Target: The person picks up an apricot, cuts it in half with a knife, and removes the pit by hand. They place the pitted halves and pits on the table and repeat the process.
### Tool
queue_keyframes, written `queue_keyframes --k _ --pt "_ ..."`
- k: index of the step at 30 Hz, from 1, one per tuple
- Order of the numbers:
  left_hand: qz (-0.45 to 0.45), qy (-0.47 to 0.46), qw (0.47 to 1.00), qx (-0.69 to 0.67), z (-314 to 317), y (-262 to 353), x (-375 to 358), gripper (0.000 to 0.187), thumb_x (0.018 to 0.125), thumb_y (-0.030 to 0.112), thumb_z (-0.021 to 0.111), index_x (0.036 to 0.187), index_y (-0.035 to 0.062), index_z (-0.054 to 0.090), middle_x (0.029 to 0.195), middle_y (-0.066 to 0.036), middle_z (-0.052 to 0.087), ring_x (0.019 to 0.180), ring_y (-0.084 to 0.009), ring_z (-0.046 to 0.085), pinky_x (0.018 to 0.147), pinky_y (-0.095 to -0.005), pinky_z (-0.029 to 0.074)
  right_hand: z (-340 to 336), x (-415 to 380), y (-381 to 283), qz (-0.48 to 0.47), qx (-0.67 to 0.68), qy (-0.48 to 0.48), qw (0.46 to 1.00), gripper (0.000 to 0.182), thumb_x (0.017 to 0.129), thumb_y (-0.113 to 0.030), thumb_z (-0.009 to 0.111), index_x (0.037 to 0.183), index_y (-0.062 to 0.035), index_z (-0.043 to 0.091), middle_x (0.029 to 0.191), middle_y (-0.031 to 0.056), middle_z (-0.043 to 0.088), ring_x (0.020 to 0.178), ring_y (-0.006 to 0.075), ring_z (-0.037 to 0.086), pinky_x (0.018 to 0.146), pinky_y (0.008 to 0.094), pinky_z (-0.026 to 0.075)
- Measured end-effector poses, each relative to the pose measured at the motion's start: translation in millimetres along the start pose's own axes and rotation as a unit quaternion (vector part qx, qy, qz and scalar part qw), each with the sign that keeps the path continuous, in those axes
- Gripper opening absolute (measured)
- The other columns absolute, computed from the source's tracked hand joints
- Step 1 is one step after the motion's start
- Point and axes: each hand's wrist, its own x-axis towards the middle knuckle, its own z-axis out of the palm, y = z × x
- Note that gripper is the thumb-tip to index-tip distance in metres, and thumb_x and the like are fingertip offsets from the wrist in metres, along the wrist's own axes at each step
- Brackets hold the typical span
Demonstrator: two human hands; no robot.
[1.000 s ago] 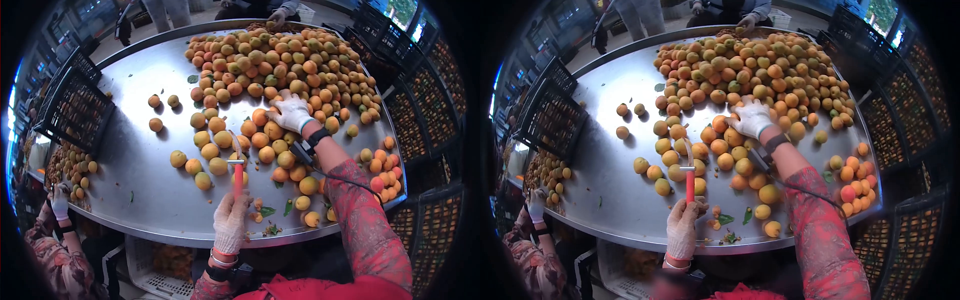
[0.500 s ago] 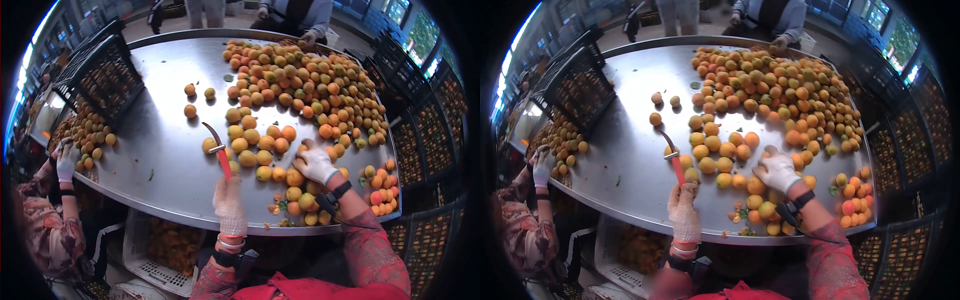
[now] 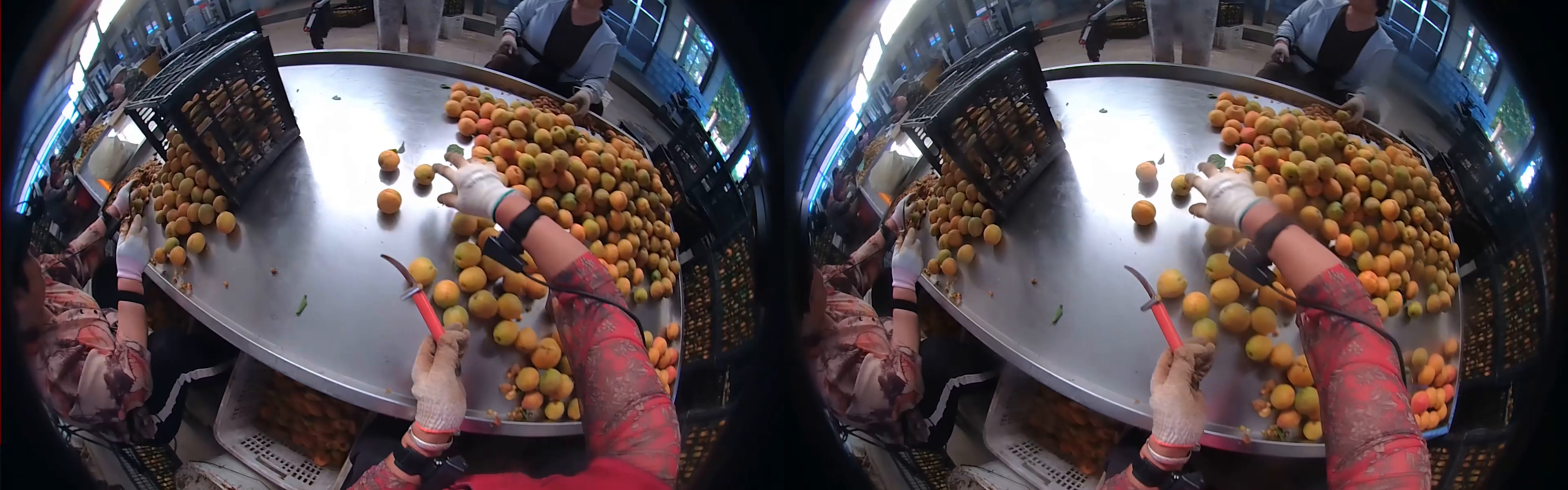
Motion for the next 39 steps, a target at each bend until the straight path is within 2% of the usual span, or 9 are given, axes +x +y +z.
queue_keyframes --k 6,9,11,15,26,30,32,35,39 --pt "-0.064 0.014 0.998 -0.024 0.2 9.5 5.6 0.020 0.099 0.010 0.053 0.108 -0.0066 0.059 0.115 -0.014 0.063 0.102 -0.0204 0.063 0.095 -0.0320 0.047 29.2 29.8 21.0 0.083 -0.059 -0.102 0.990 0.053 0.085 -0.050 0.061 0.127 -0.0175 0.060 0.131 0.0103 0.055 0.126 0.0297 0.048 0.093 0.0493 0.047" --pt "-0.051 -0.010 0.999 -0.005 0.4 11.9 3.6 0.024 0.098 0.021 0.060 0.112 0.0022 0.064 0.101 0.000 0.067 0.085 -0.0055 0.056 0.072 -0.0180 0.040 23.5 3.9 14.6 0.067 -0.091 -0.076 0.991 0.048 0.085 -0.050 0.057 0.117 -0.0161 0.067 0.123 0.0095 0.060 0.125 0.0279 0.047 0.091 0.0458 0.048" --pt "-0.078 0.010 0.996 -0.044 6.3 14.6 -2.0 0.020 0.099 0.011 0.052 0.108 -0.0058 0.060 0.115 -0.014 0.062 0.103 -0.0202 0.062 0.097 -0.0315 0.046 26.4 -19.0 14.1 0.053 -0.099 -0.088 0.990 0.048 0.085 -0.050 0.055 0.116 -0.0160 0.067 0.124 0.0109 0.059 0.125 0.0274 0.047 0.093 0.0461 0.047" --pt "-0.067 -0.007 0.995 -0.074 1.3 9.2 -8.1 0.019 0.099 0.012 0.052 0.107 -0.0044 0.060 0.111 -0.013 0.063 0.097 -0.0186 0.061 0.092 -0.0294 0.046 48.7 -75.9 25.2 0.010 -0.046 -0.022 0.999 0.045 0.079 -0.045 0.062 0.108 -0.0109 0.070 0.117 0.0135 0.062 0.124 0.0306 0.047 0.093 0.0435 0.047" --pt "0.040 0.038 0.998 -0.006 -14.7 0.7 -0.8 0.024 0.099 0.016 0.055 0.116 -0.0004 0.058 0.101 -0.002 0.060 0.081 -0.0085 0.048 0.075 -0.0239 0.041 -5.2 -186.8 27.1 0.070 0.048 -0.307 0.948 0.052 0.083 -0.056 0.058 0.107 -0.0131 0.071 0.110 0.0205 0.064 0.103 0.0374 0.062 0.091 0.0425 0.049" --pt "0.004 0.058 0.998 -0.011 0.6 7.0 -5.8 0.027 0.098 0.015 0.055 0.120 -0.0005 0.058 0.100 -0.001 0.061 0.079 -0.0075 0.047 0.073 -0.0216 0.039 -7.7 -117.1 54.5 0.042 -0.035 -0.025 0.998 0.037 0.082 -0.047 0.065 0.094 -0.0126 0.070 0.100 0.0126 0.066 0.096 0.0329 0.064 0.087 0.0428 0.048" --pt "-0.001 0.072 0.997 0.002 3.9 8.3 -2.7 0.028 0.098 0.015 0.055 0.121 -0.0006 0.058 0.099 -0.001 0.061 0.079 -0.0070 0.047 0.072 -0.0209 0.039 -0.4 -71.0 69.4 0.019 -0.040 0.106 0.993 0.041 0.077 -0.042 0.068 0.107 -0.0142 0.064 0.110 0.0145 0.062 0.108 0.0326 0.057 0.089 0.0467 0.045" --pt "0.016 0.076 0.996 0.034 2.4 1.8 1.5 0.031 0.098 0.022 0.060 0.121 0.0014 0.060 0.092 0.002 0.061 0.076 -0.0069 0.047 0.069 -0.0230 0.041 14.3 -28.8 81.4 0.092 -0.035 0.030 0.995 0.044 0.080 -0.035 0.062 0.120 -0.0159 0.058 0.119 0.0157 0.058 0.118 0.0348 0.051 0.097 0.0478 0.040" --pt "0.017 0.079 0.996 0.046 3.6 1.5 2.5 0.031 0.096 0.018 0.060 0.121 -0.0016 0.060 0.094 0.001 0.062 0.077 -0.0061 0.049 0.068 -0.0202 0.038 42.0 -34.5 80.6 0.118 -0.125 0.005 0.985 0.037 0.085 -0.028 0.052 0.102 -0.0021 0.072 0.123 0.0172 0.058 0.114 0.0360 0.053 0.088 0.0435 0.049"
